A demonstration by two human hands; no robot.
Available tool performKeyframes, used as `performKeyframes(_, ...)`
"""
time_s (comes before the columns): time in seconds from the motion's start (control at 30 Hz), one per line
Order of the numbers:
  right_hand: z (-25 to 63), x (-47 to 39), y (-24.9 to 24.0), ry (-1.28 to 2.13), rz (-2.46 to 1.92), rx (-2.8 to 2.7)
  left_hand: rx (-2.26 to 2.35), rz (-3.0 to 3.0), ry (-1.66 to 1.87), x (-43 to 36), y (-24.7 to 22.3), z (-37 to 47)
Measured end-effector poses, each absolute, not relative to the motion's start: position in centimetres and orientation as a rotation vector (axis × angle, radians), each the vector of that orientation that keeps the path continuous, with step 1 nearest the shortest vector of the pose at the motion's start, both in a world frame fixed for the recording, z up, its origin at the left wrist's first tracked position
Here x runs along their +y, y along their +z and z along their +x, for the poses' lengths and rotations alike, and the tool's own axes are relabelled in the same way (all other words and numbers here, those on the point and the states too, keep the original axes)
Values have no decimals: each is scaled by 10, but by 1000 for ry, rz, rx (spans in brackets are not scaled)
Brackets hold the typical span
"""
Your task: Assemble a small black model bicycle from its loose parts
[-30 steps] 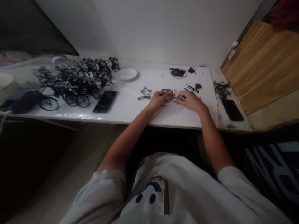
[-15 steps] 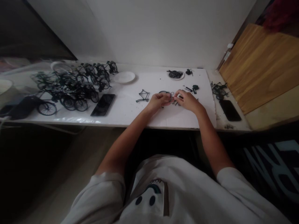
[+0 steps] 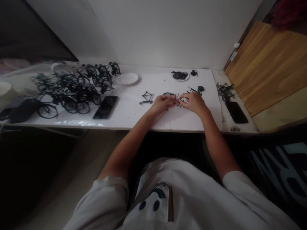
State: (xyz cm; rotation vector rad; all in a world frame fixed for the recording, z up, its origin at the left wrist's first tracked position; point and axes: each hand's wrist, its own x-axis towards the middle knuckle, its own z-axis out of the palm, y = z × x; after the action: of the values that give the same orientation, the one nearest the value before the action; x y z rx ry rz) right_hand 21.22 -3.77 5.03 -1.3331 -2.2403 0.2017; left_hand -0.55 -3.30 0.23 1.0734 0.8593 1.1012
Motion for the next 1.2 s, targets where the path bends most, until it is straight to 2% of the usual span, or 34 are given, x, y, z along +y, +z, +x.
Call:
performKeyframes(0.47,203,-37,41,-33,-1403,-2298,818,972,1102,-19,-9,-8)
performKeyframes(0.97,208,-40,53,240,-1379,-2254,819,1009,1088,-25,-3,-9)
performKeyframes(1.2,205,-38,48,194,-1363,-2221,812,998,1113,-24,-6,-8)
